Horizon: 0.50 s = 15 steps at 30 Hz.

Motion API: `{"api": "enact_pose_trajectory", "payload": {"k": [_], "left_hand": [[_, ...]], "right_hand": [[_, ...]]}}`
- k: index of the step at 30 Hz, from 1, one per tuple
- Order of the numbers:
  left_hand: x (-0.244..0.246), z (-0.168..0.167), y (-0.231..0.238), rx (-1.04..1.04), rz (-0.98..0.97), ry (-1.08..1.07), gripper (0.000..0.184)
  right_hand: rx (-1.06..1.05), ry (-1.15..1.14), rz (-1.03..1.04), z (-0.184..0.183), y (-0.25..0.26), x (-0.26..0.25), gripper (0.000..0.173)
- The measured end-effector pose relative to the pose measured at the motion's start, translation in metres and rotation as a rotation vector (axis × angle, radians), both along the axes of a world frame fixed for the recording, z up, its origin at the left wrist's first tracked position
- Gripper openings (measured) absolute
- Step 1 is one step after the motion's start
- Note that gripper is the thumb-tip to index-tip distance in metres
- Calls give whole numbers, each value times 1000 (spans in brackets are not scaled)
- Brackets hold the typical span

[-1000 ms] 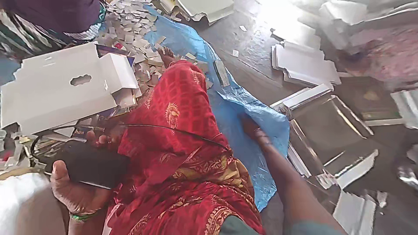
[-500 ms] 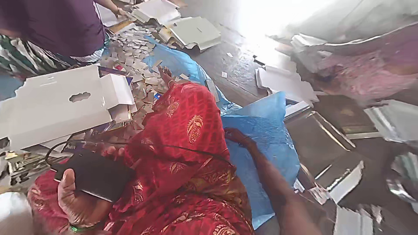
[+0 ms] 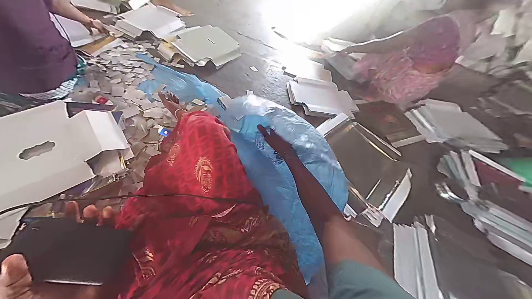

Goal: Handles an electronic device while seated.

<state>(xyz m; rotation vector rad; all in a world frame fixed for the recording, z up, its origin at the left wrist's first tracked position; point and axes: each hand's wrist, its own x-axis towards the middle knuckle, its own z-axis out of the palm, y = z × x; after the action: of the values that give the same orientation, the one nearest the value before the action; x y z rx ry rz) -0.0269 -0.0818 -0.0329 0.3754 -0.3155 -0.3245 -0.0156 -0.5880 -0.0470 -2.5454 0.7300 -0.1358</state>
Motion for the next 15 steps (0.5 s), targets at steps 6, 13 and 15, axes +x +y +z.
{"api": "enact_pose_trajectory", "payload": {"k": [6, 13, 15], "left_hand": [[9, -11, 4, 19, -60, -4, 63], [4, 31, -52, 162, -54, 32, 63], [2, 45, -73, 109, -98, 23, 60]], "right_hand": [[-25, 407, -235, -124, -116, -76, 75], [62, 570, -153, -145, -118, -111, 76], [91, 513, -143, -135, -124, -107, 72]]}}
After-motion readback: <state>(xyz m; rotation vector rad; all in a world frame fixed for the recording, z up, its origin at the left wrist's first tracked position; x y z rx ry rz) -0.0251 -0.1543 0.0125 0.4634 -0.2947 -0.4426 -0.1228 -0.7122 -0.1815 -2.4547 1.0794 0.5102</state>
